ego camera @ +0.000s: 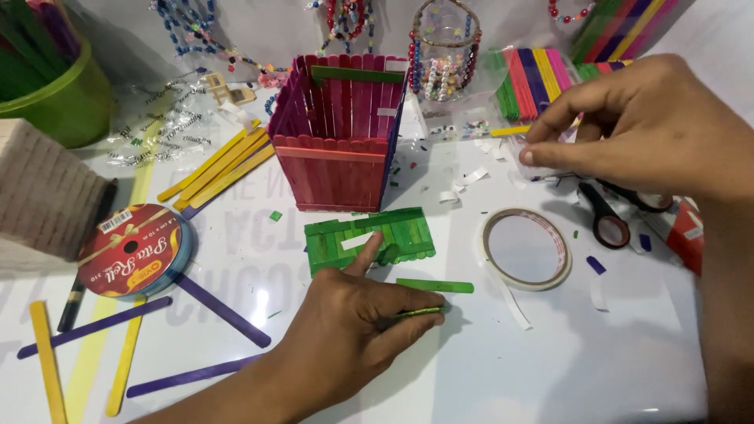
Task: Building a small wall structure using green popsicle sticks, double-sided tape, and scissors.
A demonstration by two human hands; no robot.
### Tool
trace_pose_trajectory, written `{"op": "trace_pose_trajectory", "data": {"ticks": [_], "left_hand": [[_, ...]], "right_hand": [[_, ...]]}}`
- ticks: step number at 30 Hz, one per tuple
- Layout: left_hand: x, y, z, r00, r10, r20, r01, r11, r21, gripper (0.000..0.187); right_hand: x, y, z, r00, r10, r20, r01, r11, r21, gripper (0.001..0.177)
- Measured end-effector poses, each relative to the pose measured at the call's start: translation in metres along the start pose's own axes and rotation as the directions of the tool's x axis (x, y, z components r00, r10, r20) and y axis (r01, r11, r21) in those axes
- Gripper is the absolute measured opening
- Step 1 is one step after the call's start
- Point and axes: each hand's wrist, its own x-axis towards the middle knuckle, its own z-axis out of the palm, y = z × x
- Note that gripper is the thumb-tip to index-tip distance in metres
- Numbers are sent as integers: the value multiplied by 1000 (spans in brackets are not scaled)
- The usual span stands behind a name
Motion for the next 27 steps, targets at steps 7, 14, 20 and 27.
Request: {"op": "trace_pose_trajectory", "data": {"ticks": [7, 14, 20, 27], "left_hand": [[1, -2, 2, 999, -48, -2, 48, 999, -4, 17], [5, -7, -2, 982, -170, -82, 164, 983, -80, 17], [14, 19, -17, 911, -407, -72, 371, 883, -289, 99], [17, 21, -17, 903, -429, 7, 416, 872, -259, 115]], "right_hand": [[6, -4, 0, 986, 138, 97, -122, 980, -155, 18], [-11, -42, 24, 827, 305, 472, -379, 923, 67, 29], [-25, -30, 58, 807, -443, 391, 213, 835, 507, 17], [-31, -44, 67, 771, -612, 174, 429, 703, 567, 6]]}}
